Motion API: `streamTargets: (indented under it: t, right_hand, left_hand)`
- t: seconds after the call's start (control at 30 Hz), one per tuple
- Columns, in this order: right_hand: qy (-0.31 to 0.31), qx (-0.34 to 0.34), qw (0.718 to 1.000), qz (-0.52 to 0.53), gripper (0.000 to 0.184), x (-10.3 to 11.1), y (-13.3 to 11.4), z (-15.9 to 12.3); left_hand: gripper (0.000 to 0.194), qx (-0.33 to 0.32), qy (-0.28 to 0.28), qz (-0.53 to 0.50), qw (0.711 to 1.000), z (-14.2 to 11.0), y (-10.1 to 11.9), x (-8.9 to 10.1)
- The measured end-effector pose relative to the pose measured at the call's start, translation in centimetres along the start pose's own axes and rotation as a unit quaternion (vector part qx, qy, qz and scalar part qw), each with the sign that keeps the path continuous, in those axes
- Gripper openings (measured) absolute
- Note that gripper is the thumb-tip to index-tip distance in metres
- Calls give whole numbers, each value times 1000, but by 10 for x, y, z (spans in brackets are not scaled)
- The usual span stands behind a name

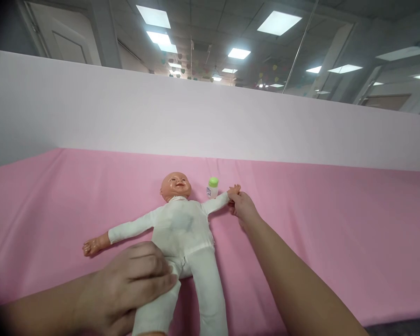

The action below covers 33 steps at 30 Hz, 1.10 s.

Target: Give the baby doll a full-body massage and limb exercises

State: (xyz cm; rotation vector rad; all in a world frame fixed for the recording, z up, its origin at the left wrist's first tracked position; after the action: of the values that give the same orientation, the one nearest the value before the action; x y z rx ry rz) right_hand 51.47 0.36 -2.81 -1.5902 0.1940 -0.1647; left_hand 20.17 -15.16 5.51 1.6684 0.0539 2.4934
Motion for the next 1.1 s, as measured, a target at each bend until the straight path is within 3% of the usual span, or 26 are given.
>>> streamTargets:
  t: [0.07,0.17,0.23,0.33,0.4,0.5,0.53,0.6,0.73,0.87,0.97,1.03,1.1]
  right_hand:
    - [-10,-33,999,-16,16,5,8,5]
    - [-2,-31,999,-42,21,7,9,4]
    - [18,5,998,-60,36,2,2,-2]
    - [24,125,985,-119,53,-22,-21,-21]
    - [-18,210,958,-193,43,-52,-36,-39]
    - [-138,296,885,-332,22,-103,-47,-62]
    - [-162,311,865,-360,21,-113,-48,-68]
    - [-177,313,853,-378,22,-120,-48,-71]
    - [-154,255,889,-348,25,-100,-43,-58]
    - [-97,211,961,-153,44,-56,-37,-34]
    - [-34,91,995,-32,42,-20,-14,-13]
    - [-6,-5,1000,-4,30,-4,5,-3]
    - [-8,-57,998,1,21,4,17,4]
  left_hand:
    - [47,-1,2,1,1000,1,2,-2]
    - [46,58,64,17,996,-7,-16,7]
    - [47,113,99,35,988,-17,-35,14]
    - [46,218,97,40,970,-32,-70,17]
    - [42,281,83,12,956,-40,-91,14]
    - [35,308,69,-23,949,-44,-107,8]
    - [34,304,69,-26,950,-44,-108,8]
    - [33,288,72,-20,955,-42,-107,8]
    - [35,231,94,6,968,-36,-89,13]
    - [36,114,113,7,987,-21,-44,15]
    - [35,43,82,8,996,-6,-13,7]
    - [37,9,57,13,998,0,-1,0]
    - [40,-6,53,14,998,1,3,-3]
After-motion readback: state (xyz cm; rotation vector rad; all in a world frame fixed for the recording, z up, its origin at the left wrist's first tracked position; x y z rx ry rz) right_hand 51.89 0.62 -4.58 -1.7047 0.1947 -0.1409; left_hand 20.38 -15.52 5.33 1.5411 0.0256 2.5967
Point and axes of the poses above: each hand's wrist, its own z-axis towards the middle knuckle, its own x-axis out of the back of the hand, y = z × x, the point moved 8 cm from there along z, towards the middle knuckle, and after that the axes turned 13 degrees about -y, right-handed, at the moved point
